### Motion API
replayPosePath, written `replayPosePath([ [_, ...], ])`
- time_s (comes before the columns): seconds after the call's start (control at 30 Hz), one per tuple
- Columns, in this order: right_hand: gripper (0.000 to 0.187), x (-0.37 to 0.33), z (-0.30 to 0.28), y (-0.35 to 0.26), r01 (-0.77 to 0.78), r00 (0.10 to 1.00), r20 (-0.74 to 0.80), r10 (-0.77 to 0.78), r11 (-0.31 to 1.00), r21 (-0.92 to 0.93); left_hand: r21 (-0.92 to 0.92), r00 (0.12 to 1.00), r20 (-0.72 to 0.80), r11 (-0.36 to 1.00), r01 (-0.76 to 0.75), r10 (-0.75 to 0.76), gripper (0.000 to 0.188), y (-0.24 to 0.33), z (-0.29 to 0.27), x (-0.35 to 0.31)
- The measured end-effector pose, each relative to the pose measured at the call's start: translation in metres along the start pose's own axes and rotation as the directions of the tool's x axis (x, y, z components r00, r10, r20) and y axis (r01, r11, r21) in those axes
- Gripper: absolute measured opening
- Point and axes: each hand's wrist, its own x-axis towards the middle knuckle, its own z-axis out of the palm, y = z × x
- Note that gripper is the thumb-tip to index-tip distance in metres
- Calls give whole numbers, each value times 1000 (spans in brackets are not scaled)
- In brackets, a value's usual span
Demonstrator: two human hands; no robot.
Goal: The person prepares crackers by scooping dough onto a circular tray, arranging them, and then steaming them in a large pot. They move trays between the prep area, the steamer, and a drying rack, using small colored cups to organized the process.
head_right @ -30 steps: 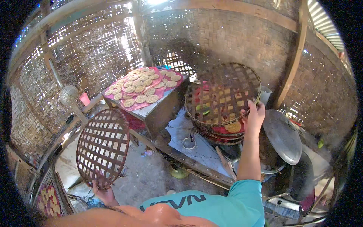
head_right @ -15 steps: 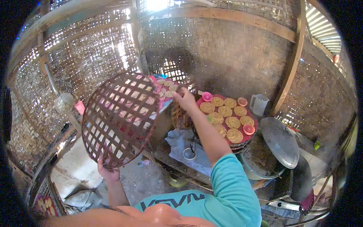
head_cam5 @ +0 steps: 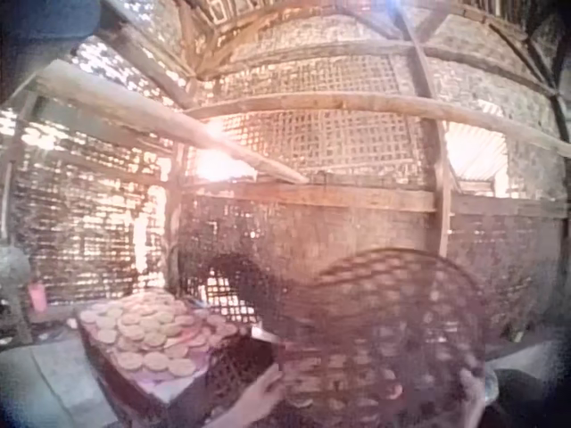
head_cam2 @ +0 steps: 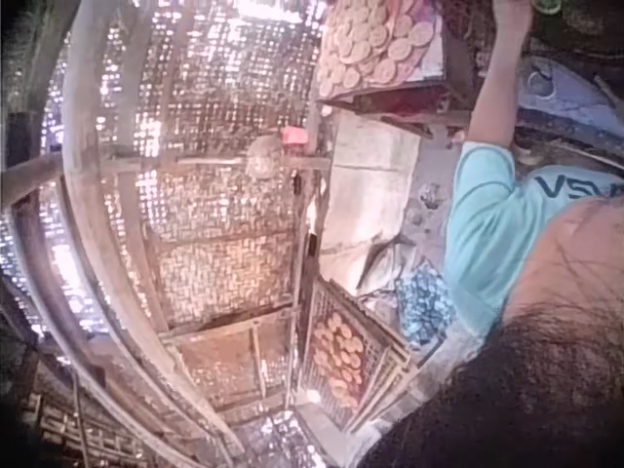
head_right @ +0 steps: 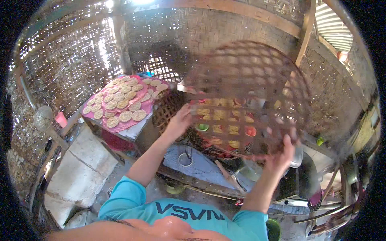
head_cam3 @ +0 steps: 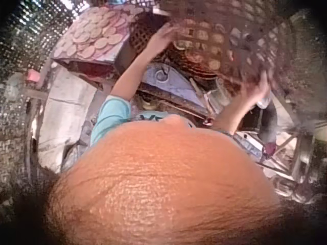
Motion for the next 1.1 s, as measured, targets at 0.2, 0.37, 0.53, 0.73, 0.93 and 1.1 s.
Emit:
replayPosePath([
  [0.2,45,-74,-106,-116,171,769,-521,-370,905,-390,782,955,283,555,-284,89,85,-19,36,31],
  [0.37,42,-178,-184,-184,402,577,-437,-690,706,-583,545,979,110,813,-203,171,70,-1,19,81],
  [0.53,27,-215,-184,-203,378,392,-422,-817,562,-736,791,995,33,606,-83,92,79,-44,24,163],
  [0.73,30,-218,-149,-195,297,342,-466,-816,565,-770,927,989,80,373,-28,-124,77,-77,57,202],
  [0.93,34,-219,-153,-185,277,321,-501,-804,585,-762,724,993,118,682,-101,22,65,-42,120,253],
  [1.1,37,-226,-154,-184,262,292,-513,-807,583,-769,793,940,332,563,-233,-78,56,-56,228,260],
])
